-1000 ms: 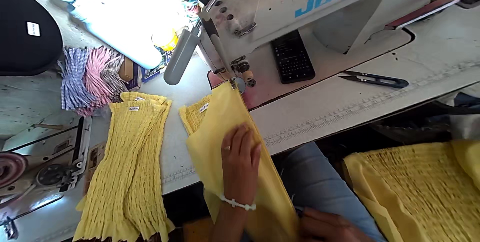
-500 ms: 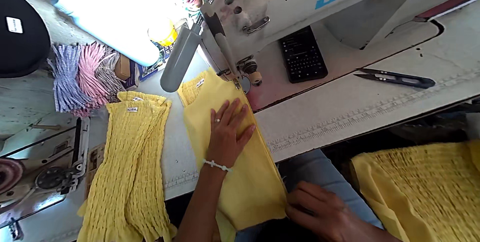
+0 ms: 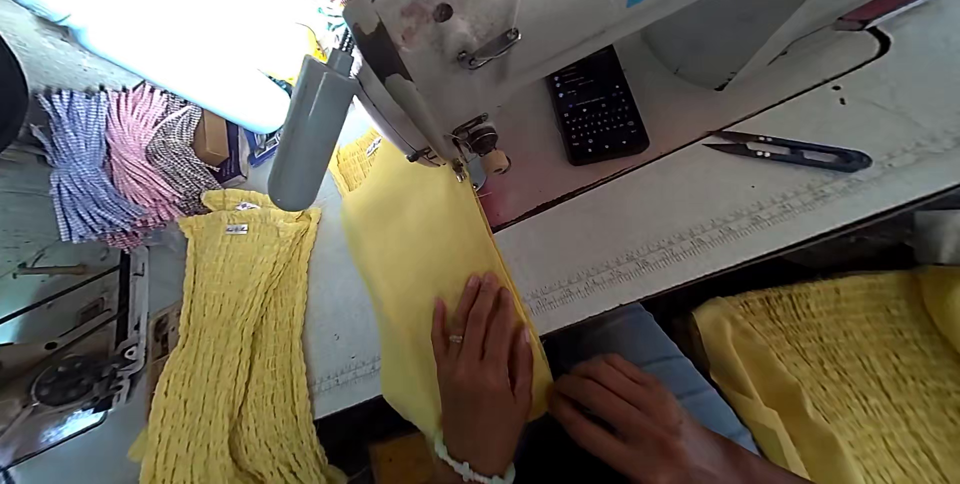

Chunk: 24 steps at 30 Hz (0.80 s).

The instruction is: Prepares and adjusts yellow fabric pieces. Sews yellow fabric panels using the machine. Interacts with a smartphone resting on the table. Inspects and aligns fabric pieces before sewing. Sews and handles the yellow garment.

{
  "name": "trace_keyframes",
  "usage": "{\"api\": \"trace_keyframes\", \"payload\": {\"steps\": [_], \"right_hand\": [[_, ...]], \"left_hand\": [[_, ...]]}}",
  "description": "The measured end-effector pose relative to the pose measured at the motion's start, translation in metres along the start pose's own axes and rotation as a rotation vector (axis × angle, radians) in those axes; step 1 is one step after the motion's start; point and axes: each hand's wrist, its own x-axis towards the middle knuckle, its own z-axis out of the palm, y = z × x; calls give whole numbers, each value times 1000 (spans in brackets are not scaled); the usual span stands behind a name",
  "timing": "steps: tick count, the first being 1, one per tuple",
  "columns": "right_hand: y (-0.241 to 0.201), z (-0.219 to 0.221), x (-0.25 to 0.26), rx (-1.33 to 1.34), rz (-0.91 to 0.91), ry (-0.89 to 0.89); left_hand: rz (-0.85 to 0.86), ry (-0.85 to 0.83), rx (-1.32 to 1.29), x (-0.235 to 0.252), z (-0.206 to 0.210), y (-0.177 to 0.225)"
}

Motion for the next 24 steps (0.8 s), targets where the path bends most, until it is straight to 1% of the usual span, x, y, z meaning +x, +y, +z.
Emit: {"api": "trace_keyframes", "payload": {"steps": [4, 8, 11, 16, 19, 24], "right_hand": [[5, -2, 5, -68, 2, -27], [14, 0, 25, -126, -24, -25], [21, 2, 42, -154, -48, -57], [32, 4, 68, -237, -71, -111], [39, 10, 77, -281, -66, -99], [47, 12, 83, -273, -59, -86]], "left_hand": [[23, -57, 34, 2, 2, -7], [46, -85, 35, 21, 2, -22], [59, -117, 23, 36, 2, -33], [71, -131, 12, 56, 6, -47], [91, -130, 13, 67, 9, -54], [104, -119, 7, 77, 14, -59]]}}
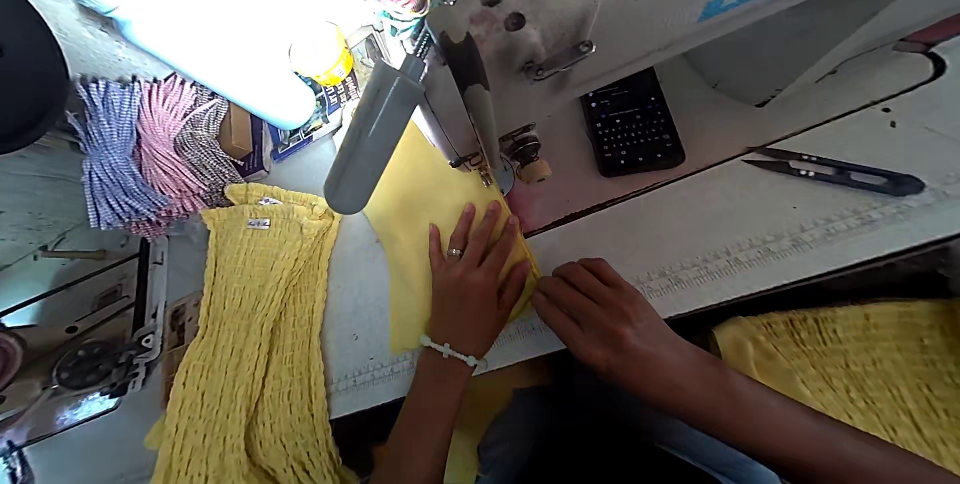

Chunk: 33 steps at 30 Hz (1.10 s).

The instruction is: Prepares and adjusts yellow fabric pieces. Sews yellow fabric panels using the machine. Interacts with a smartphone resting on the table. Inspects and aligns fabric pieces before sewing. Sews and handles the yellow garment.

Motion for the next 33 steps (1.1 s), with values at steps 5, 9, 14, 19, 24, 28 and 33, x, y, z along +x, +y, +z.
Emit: {"api": "trace_keyframes", "payload": {"steps": [5, 9, 14, 19, 24, 28, 33], "right_hand": [[2, 3, -5, 48, 34, 21], [3, 4, -9, 63, 43, 38], [3, 3, -13, 42, 33, 59], [7, 6, 0, 23, 20, 52], [17, 15, 23, 20, 14, 17], [26, 19, 33, 26, 15, -35], [30, 22, 36, 23, 27, -71]], "left_hand": [[-26, -7, 12, 0, 1, 1], [-41, -11, 76, -1, -2, 8], [-78, 57, 128, -16, 1, 30], [-38, 32, 38, -10, 0, 10], [13, -8, 22, 12, 0, -19], [43, -15, 15, 29, -1, -31], [-46, 120, 11, 20, 0, -19]]}}
